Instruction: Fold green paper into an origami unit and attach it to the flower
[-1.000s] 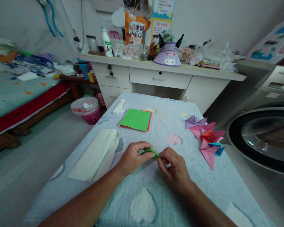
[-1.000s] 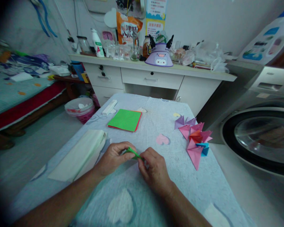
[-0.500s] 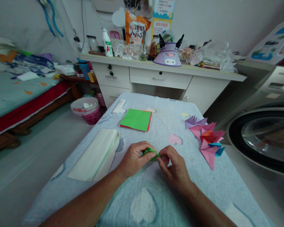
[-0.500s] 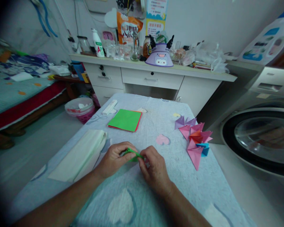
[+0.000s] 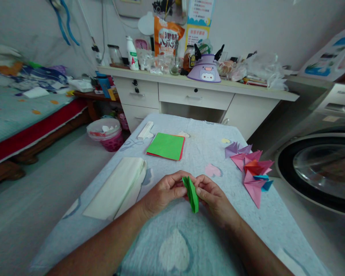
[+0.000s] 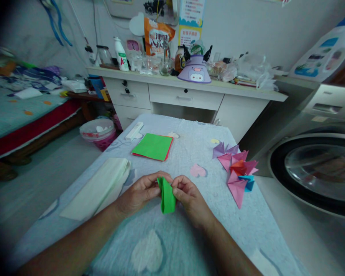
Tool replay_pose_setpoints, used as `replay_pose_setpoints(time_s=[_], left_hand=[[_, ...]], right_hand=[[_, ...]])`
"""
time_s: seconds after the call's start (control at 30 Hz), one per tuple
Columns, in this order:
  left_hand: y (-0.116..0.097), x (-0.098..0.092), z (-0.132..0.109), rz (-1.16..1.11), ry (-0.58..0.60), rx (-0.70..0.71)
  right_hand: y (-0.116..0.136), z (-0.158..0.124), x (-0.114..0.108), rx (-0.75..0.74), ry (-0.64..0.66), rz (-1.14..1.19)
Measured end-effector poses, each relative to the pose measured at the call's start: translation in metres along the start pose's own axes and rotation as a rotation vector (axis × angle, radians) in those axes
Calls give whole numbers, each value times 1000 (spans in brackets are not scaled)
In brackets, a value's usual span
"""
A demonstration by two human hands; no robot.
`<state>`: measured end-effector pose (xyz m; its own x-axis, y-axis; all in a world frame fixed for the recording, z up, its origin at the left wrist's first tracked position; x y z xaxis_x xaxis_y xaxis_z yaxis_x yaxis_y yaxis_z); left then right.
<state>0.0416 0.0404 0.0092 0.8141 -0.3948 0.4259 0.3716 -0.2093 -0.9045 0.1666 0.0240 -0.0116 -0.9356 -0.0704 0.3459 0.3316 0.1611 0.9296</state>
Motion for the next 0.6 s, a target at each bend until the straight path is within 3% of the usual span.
replay_pose_setpoints(time_s=[0.2,0.33,0.47,0.6], left_hand=[[-3,-6,3,80,-94,111],[-2,-19,7,125,-283,84],[-2,-29,9,195,-431,94],[-3,-30,10,261,-456,121]], right_hand=[[-5,-2,6,39,59,-26],[-8,0,1,72,-13,-73],[1,-1,2,-39,29,-64],[3,-1,5,-117,42,-164]])
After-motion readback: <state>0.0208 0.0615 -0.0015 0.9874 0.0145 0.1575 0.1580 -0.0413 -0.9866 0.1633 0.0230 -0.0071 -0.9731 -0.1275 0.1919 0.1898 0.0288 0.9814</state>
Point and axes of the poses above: each hand's wrist, its own z-axis towards the middle knuckle, its own x-axis out of the palm, y = z × x, the point moved 6 cm from there along z, towards the middle knuckle, and after that the axes turned 14 degrees about -y, right-handed, at the moved point
